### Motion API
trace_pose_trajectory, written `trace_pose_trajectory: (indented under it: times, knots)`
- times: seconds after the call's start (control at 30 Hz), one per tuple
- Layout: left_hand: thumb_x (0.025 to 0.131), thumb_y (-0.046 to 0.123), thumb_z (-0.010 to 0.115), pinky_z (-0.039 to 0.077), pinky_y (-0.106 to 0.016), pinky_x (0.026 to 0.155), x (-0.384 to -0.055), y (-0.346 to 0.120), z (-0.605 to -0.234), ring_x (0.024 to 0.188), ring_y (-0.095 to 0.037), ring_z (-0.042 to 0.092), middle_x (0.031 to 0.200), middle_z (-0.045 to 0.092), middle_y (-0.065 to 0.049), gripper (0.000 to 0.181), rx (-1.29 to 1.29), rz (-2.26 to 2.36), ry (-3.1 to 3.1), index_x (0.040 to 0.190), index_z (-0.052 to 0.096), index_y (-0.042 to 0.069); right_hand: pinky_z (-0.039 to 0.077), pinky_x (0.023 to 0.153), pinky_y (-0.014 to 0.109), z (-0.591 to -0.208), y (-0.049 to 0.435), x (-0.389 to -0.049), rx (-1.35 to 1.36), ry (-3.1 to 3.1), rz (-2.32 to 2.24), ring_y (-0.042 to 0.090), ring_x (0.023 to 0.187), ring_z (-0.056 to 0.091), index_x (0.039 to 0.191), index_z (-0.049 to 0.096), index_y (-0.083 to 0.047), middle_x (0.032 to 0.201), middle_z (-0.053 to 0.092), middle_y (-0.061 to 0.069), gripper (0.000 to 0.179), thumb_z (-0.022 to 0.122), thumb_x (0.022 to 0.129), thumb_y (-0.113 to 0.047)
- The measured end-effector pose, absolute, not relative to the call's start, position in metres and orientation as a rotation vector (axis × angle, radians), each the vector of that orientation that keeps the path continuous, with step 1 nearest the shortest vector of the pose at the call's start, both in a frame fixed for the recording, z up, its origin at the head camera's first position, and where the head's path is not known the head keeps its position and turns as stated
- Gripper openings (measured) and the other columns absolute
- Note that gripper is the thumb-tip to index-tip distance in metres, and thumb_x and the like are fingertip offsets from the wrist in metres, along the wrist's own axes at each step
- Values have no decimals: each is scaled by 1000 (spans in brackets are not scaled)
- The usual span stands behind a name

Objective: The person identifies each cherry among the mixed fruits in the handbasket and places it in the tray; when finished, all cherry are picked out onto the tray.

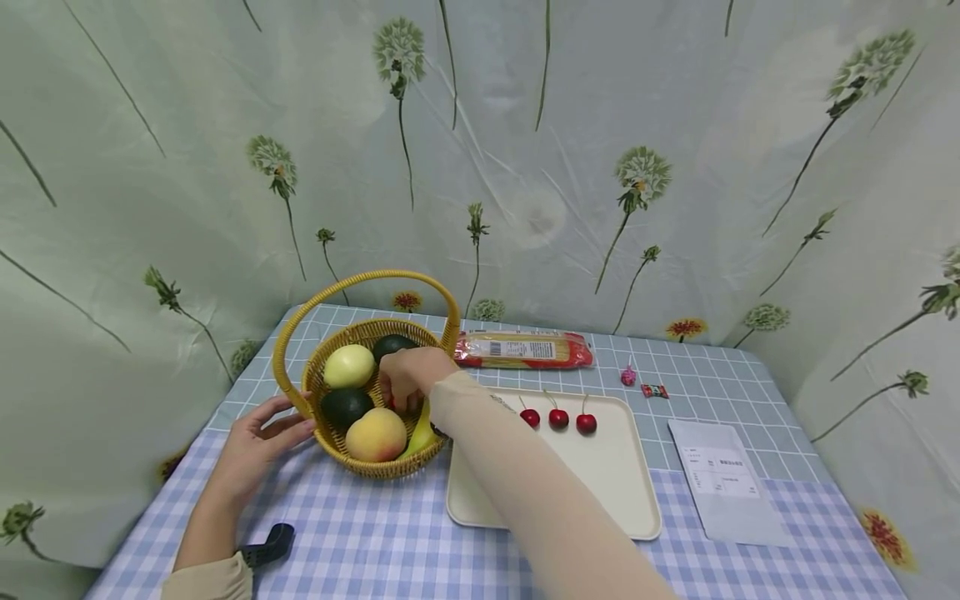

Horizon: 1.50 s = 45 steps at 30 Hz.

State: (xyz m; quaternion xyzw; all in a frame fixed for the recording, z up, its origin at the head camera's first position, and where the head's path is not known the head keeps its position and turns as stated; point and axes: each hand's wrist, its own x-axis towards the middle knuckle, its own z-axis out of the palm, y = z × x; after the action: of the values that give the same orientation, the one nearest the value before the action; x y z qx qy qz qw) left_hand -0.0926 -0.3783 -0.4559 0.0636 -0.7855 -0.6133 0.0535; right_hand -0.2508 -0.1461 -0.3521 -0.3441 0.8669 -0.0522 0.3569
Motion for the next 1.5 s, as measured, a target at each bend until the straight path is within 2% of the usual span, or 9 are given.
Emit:
trace_pose_trajectory:
  times: [0.3, 0.57, 0.67, 0.8, 1.1, 1.37, 1.5]
  knots:
    - [99, 17, 80, 58, -13, 87, -93, -378, -455, 112, 10, 66, 126, 64, 30, 50, 202, -1865, -2396, 145, 63, 7, 55, 75, 27, -348, -129, -256, -943, 2240, -230, 19, 100, 73, 106, 75, -20, 99, 71, -2, 13, 81, 95, -15]
    - [99, 18, 80, 57, -13, 87, -93, -376, -454, 111, 10, 66, 123, 64, 30, 48, 211, -1860, -2397, 144, 65, 8, 51, 74, 21, -348, -120, -256, -1102, 2249, -193, 12, 89, 65, 113, 72, -18, 107, 67, -3, 20, 82, 96, -21]
    - [99, 19, 80, 57, -12, 87, -94, -375, -454, 111, 11, 66, 123, 64, 31, 48, 225, -1847, -2402, 143, 65, 9, 48, 74, 21, -345, -116, -254, -1158, 2269, -174, 10, 86, 58, 114, 73, -19, 105, 66, -4, 20, 82, 97, -25]
    - [98, 22, 81, 57, -12, 86, -95, -374, -454, 111, 11, 65, 124, 62, 32, 50, 266, -1838, -2408, 144, 65, 9, 48, 72, 21, -344, -108, -252, -1214, 2265, -230, 10, 83, 57, 115, 74, -18, 100, 67, -4, 21, 81, 98, -26]
    - [97, 25, 83, 57, -11, 86, -97, -373, -453, 109, 12, 64, 125, 60, 30, 53, 313, -1815, -2415, 143, 65, 8, 54, 80, 18, -344, -83, -247, -1292, 2227, -367, 11, 96, 64, 120, 76, -13, 105, 73, -1, 24, 80, 99, -24]
    - [96, 20, 84, 58, -13, 86, -97, -371, -453, 109, 10, 67, 125, 63, 28, 47, 293, -1876, -2365, 139, 68, 8, 55, 76, 19, -345, -62, -246, -1297, 2242, -450, 10, 88, 63, 121, 77, -13, 98, 73, -2, 25, 81, 99, -24]
    - [95, 17, 84, 59, -13, 84, -97, -373, -454, 107, 9, 68, 123, 66, 28, 44, 306, -1919, -2332, 136, 71, 10, 56, 80, 19, -345, -52, -244, -1305, 2235, -496, 10, 91, 65, 126, 76, -14, 103, 74, -2, 29, 79, 100, -25]
